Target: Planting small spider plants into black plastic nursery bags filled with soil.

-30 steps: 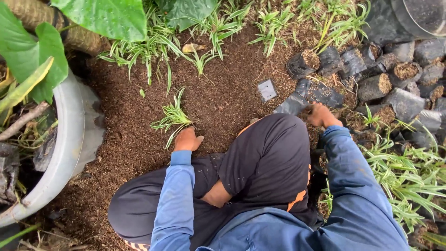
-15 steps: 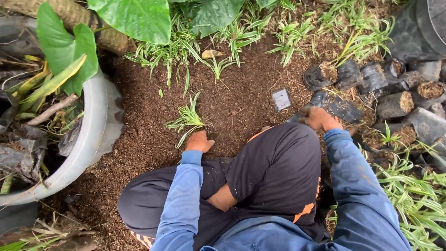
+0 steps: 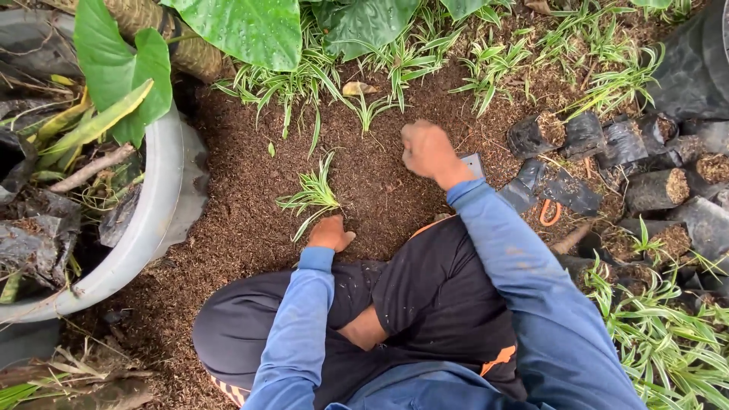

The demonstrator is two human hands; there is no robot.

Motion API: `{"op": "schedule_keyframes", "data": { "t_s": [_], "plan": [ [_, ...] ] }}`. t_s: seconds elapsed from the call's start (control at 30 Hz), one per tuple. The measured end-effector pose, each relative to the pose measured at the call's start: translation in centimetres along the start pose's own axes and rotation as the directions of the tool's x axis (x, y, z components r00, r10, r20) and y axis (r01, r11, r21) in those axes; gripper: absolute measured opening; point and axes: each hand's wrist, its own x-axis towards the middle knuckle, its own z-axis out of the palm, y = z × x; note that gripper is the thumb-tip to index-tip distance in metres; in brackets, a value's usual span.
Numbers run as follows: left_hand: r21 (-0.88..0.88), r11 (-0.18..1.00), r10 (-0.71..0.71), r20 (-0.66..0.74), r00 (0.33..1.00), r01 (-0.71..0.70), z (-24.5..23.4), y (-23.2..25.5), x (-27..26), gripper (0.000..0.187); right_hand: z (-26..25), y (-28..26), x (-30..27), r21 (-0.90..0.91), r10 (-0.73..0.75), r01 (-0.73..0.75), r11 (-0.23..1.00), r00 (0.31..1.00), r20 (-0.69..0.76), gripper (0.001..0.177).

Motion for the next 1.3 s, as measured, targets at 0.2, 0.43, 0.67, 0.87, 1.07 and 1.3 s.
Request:
{"op": "schedule_keyframes", "data": {
  "t_s": [0.2,0.43,0.67,0.87,1.07,1.3],
  "plan": [
    [-0.044,0.999,0.007,0.002,1.0,-0.007,-0.1,-0.3,0.1,0.071,1.1,0.5,-0.5,0.13,-0.161,0.162,0.978,0.987,-0.016,0.016],
    [-0.058,0.998,0.001,0.009,1.0,-0.001,-1.4,0.7,-2.0,0.07,2.8,2.9,0.5,0.125,-0.157,0.149,0.981,0.986,0.049,0.014],
    [0.016,0.998,0.059,-0.052,0.997,-0.059,-0.4,-0.2,-1.2,0.072,2.6,1.3,-0.4,0.082,-0.021,0.02,0.996,1.0,0.018,0.036],
    [0.025,1.0,0.012,-0.032,0.999,-0.012,-0.6,0.1,-0.6,0.072,4.0,3.2,-0.2,0.138,-0.073,0.07,0.988,0.997,0.018,0.016],
    [-0.012,1.0,-0.024,-0.009,1.0,0.024,-1.5,1.0,-1.9,0.071,5.0,3.9,0.9,0.163,-0.186,0.185,0.969,0.982,-0.006,0.008],
    [-0.049,0.998,-0.033,0.017,0.999,0.034,-1.9,1.3,-2.4,0.069,-1.8,2.3,-1.0,0.119,0.032,-0.029,0.992,0.999,-0.026,0.019]
  ]
}}
